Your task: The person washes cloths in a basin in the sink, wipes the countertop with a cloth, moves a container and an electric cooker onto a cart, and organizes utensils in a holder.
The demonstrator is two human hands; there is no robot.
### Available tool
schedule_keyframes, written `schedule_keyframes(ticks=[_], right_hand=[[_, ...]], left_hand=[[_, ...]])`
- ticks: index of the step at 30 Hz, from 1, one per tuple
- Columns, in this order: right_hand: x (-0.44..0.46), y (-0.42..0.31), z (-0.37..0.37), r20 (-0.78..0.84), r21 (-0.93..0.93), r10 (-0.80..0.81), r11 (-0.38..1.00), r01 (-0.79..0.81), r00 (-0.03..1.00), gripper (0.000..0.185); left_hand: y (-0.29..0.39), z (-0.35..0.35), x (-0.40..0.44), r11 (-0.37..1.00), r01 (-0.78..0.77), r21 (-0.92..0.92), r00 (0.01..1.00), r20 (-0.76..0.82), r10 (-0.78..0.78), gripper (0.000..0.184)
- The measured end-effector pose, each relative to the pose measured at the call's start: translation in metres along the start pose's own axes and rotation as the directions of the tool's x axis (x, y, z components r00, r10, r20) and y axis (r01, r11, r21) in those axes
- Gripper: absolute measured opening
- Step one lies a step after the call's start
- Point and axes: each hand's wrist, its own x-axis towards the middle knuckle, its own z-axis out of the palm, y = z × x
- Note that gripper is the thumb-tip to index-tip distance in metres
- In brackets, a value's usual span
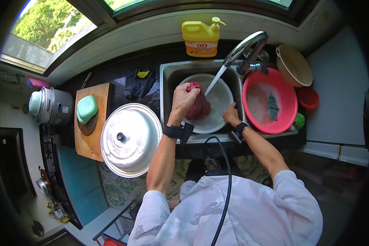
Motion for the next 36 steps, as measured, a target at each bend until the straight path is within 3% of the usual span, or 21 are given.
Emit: schedule_keyframes(ticks=[3, 4, 6, 9, 11, 12, 13, 14, 15, 17, 19, 21, 23, 24, 27, 29, 31, 32, 34, 35, 36], right_hand=[[0.000, 0.011, 0.008, 0.030, 0.269, 0.079, 0.960, -0.084, 0.996, 0.070], [-0.004, 0.007, 0.006, 0.083, 0.276, 0.150, 0.946, -0.167, 0.985, 0.070], [-0.009, -0.006, 0.007, 0.040, 0.307, 0.143, 0.940, -0.148, 0.989, 0.068], [-0.022, 0.000, -0.005, 0.034, 0.402, 0.090, 0.911, -0.096, 0.995, 0.059], [-0.023, -0.001, -0.021, 0.315, 0.572, 0.095, 0.775, -0.269, 0.944, 0.052], [0.005, 0.033, -0.002, 0.441, 0.715, -0.115, 0.644, -0.271, 0.890, 0.036], [0.005, 0.033, -0.006, 0.431, 0.719, -0.116, 0.644, -0.262, 0.895, 0.036], [0.003, 0.030, -0.012, 0.642, 0.656, -0.003, 0.520, -0.547, 0.767, 0.030], [-0.001, 0.025, -0.018, 0.818, 0.516, 0.064, 0.358, -0.778, 0.571, 0.025], [-0.014, 0.017, -0.020, 0.784, 0.592, 0.020, 0.279, -0.756, 0.621, 0.022], [-0.017, 0.011, -0.021, 0.846, 0.508, -0.001, 0.302, -0.807, 0.533, 0.021], [-0.018, 0.011, -0.015, 0.822, 0.563, -0.067, 0.252, -0.787, 0.566, 0.022], [-0.037, 0.002, -0.028, 0.811, 0.568, -0.070, 0.332, -0.753, 0.581, 0.025], [-0.042, 0.002, -0.033, 0.845, 0.529, -0.120, 0.329, -0.782, 0.521, 0.026], [-0.067, -0.013, -0.057, 0.824, 0.554, -0.145, 0.414, -0.722, 0.548, 0.027], [-0.077, -0.007, -0.059, 0.723, 0.660, -0.260, 0.533, -0.530, 0.640, 0.025], [-0.040, 0.024, -0.021, 0.792, 0.609, -0.286, 0.306, -0.732, 0.539, 0.022], [-0.042, 0.027, -0.020, 0.789, 0.612, -0.291, 0.299, -0.733, 0.540, 0.022], [-0.051, 0.028, -0.021, 0.685, 0.713, -0.537, 0.356, -0.604, 0.492, 0.021], [-0.055, 0.028, -0.022, 0.640, 0.749, -0.611, 0.358, -0.558, 0.466, 0.021], [-0.063, 0.018, -0.024, 0.610, 0.778, -0.608, 0.335, -0.532, 0.509, 0.018]], left_hand=[[0.019, -0.016, -0.008, 0.997, -0.012, -0.079, 1.000, -0.022, 0.010, 0.017], [0.026, -0.021, -0.012, 0.997, -0.020, -0.074, 1.000, -0.018, 0.018, 0.017], [0.038, -0.029, -0.016, 0.996, -0.084, -0.009, 0.996, -0.029, 0.083, 0.015], [0.052, -0.034, -0.023, 0.995, -0.064, -0.072, 0.998, -0.016, 0.063, 0.013], [0.055, -0.036, -0.023, 0.997, -0.051, -0.059, 0.999, 0.007, 0.051, 0.014], [0.060, -0.036, -0.022, 0.996, -0.084, -0.041, 0.996, -0.003, 0.084, 0.014], [0.066, -0.036, -0.022, 0.993, -0.117, -0.022, 0.993, -0.013, 0.116, 0.014], [0.070, -0.036, -0.022, 0.992, -0.122, -0.038, 0.993, -0.013, 0.121, 0.014], [0.077, -0.036, -0.022, 0.991, -0.131, -0.040, 0.991, -0.014, 0.130, 0.014], [0.092, -0.037, -0.026, 0.988, -0.155, -0.011, 0.988, -0.028, 0.155, 0.015], [0.108, -0.036, -0.029, 0.976, -0.216, 0.002, 0.975, -0.058, 0.216, 0.013], [0.122, -0.037, -0.030, 0.957, -0.288, -0.026, 0.956, -0.064, 0.286, 0.013], [0.136, -0.037, -0.032, 0.950, -0.313, 0.011, 0.948, -0.062, 0.313, 0.013], [0.141, -0.035, -0.032, 0.952, -0.305, -0.023, 0.951, -0.068, 0.303, 0.014], [0.157, -0.031, -0.033, 0.948, -0.317, -0.028, 0.946, -0.076, 0.315, 0.014], [0.163, -0.028, -0.030, 0.940, -0.341, -0.019, 0.940, -0.036, 0.340, 0.014], [0.172, -0.024, -0.032, 0.941, -0.339, -0.009, 0.941, -0.026, 0.338, 0.014], [0.176, -0.021, -0.032, 0.943, -0.334, -0.005, 0.942, -0.019, 0.334, 0.014], [0.180, -0.018, -0.031, 0.941, -0.337, -0.022, 0.942, -0.012, 0.336, 0.014], [0.181, -0.016, -0.031, 0.940, -0.338, -0.043, 0.941, -0.014, 0.338, 0.014], [0.183, -0.013, -0.031, 0.938, -0.339, -0.072, 0.941, -0.013, 0.339, 0.015]])
